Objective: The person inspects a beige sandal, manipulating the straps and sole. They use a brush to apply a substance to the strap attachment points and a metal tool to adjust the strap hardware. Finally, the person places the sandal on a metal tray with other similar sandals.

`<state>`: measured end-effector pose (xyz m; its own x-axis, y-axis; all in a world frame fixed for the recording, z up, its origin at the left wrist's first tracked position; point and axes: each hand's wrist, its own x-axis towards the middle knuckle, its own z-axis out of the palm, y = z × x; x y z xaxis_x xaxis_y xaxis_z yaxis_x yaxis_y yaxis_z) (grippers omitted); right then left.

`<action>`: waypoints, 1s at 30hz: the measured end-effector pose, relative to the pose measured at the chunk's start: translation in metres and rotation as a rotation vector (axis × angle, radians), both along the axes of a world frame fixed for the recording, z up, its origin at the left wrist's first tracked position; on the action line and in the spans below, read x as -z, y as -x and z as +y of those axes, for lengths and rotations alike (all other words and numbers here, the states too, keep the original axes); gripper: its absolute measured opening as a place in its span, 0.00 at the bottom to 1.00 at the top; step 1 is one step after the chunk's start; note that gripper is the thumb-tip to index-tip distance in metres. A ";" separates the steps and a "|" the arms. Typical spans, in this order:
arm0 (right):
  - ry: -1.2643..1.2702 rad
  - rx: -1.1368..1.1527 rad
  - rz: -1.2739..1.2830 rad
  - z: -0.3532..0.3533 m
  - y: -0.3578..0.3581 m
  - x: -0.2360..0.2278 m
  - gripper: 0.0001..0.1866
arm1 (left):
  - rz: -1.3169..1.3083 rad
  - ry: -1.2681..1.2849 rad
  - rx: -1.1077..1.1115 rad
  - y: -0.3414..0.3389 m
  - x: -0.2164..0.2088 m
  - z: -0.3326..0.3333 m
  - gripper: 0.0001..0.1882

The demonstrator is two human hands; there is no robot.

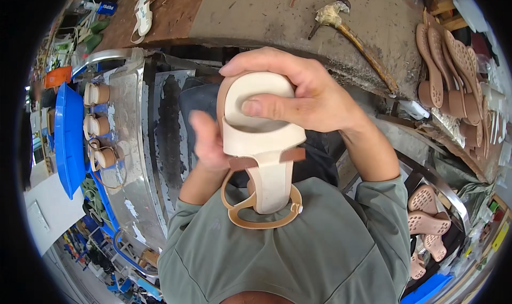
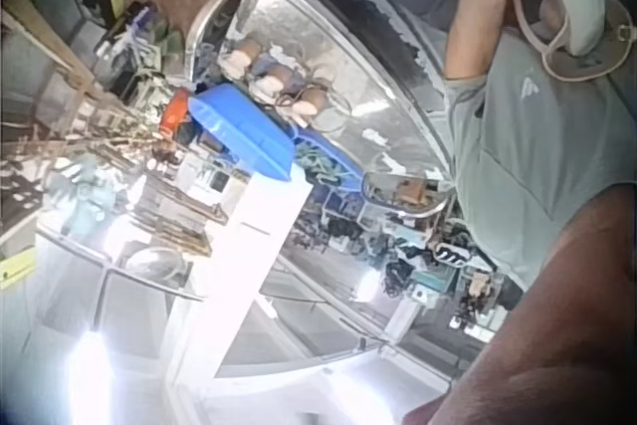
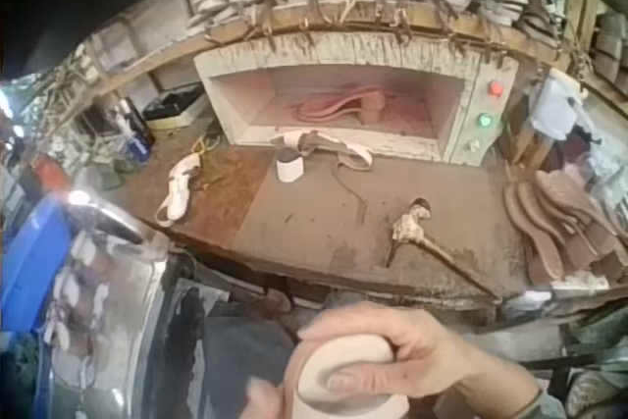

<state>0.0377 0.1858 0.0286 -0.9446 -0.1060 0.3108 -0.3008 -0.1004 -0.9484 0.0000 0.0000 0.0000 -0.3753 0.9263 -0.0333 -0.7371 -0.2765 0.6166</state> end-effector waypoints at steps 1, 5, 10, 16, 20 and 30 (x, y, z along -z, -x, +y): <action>-0.051 0.041 -0.013 -0.001 0.000 -0.001 0.22 | -0.180 -0.041 0.027 -0.007 0.005 0.002 0.45; -0.094 0.058 -0.163 -0.008 0.005 -0.020 0.23 | -0.325 -0.159 0.033 -0.005 -0.006 0.004 0.42; -0.167 0.047 -0.242 -0.013 0.006 -0.031 0.22 | -0.120 0.049 0.024 -0.003 -0.014 -0.006 0.41; -0.300 0.058 -0.144 -0.018 0.007 -0.042 0.22 | -0.113 0.084 0.179 0.000 -0.030 -0.014 0.44; -0.375 0.093 -0.101 -0.024 0.007 -0.046 0.27 | -0.015 0.255 0.125 0.002 -0.046 -0.015 0.47; -0.181 -0.011 -0.117 -0.041 0.013 -0.036 0.38 | 0.122 0.204 0.073 0.028 -0.061 -0.018 0.44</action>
<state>0.0244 0.1449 0.0645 -0.9715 -0.1605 0.1741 -0.1874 0.0717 -0.9797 -0.0285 -0.0176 0.0605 -0.3204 0.9299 -0.1807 -0.6674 -0.0862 0.7397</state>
